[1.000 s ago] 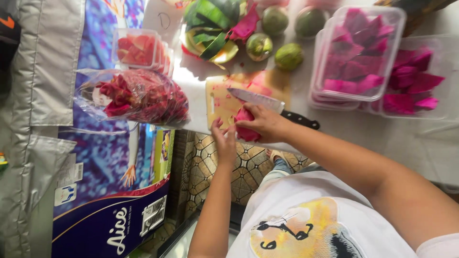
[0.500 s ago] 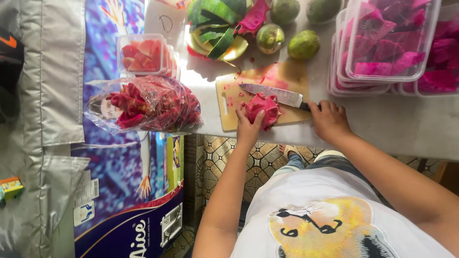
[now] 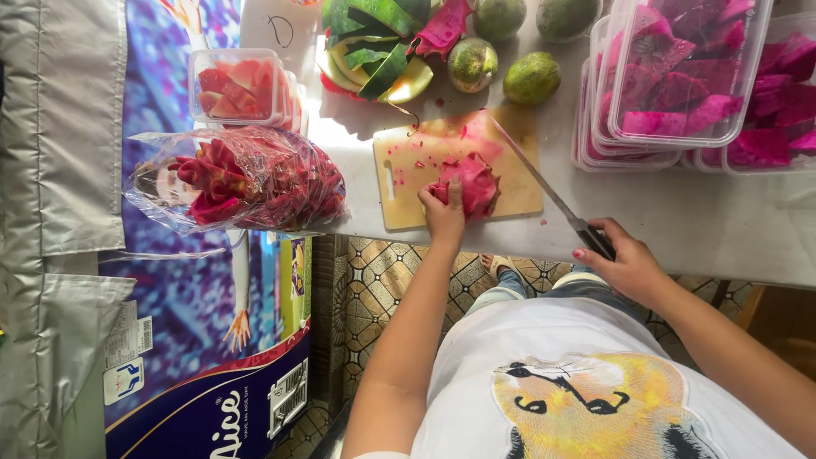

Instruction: Cutting dragon fruit into pieces and placing them into plastic containers

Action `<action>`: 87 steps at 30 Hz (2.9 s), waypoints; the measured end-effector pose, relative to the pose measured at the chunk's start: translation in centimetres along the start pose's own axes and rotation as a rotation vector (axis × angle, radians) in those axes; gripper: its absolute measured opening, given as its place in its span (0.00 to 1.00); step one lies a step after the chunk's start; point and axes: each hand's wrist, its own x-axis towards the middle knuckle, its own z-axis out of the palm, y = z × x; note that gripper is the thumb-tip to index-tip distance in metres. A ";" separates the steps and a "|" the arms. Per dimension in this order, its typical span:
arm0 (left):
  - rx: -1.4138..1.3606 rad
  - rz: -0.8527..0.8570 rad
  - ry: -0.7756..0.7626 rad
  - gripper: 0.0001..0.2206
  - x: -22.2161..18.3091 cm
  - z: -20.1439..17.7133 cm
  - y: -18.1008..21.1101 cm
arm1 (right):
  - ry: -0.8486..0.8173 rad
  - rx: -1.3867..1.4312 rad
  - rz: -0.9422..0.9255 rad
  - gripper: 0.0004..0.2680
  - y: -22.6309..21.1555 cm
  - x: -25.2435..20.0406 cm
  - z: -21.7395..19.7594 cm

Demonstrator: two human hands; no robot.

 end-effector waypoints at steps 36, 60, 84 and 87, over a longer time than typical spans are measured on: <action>0.052 0.213 -0.291 0.41 -0.9 0.9 -0.6 | -0.141 -0.824 -0.171 0.13 -7.6 2.3 3.0; -0.135 -0.130 -0.205 0.42 -5.1 -4.9 0.3 | -0.249 -0.701 -0.181 0.12 -6.9 6.0 3.8; -0.223 -0.293 -0.066 0.44 -2.1 -2.3 -1.6 | -0.093 -0.659 -0.165 0.13 -4.8 5.7 2.5; -0.344 -0.054 0.267 0.34 -1.9 -4.1 -2.4 | -0.102 -0.665 -0.168 0.13 -3.8 5.9 2.9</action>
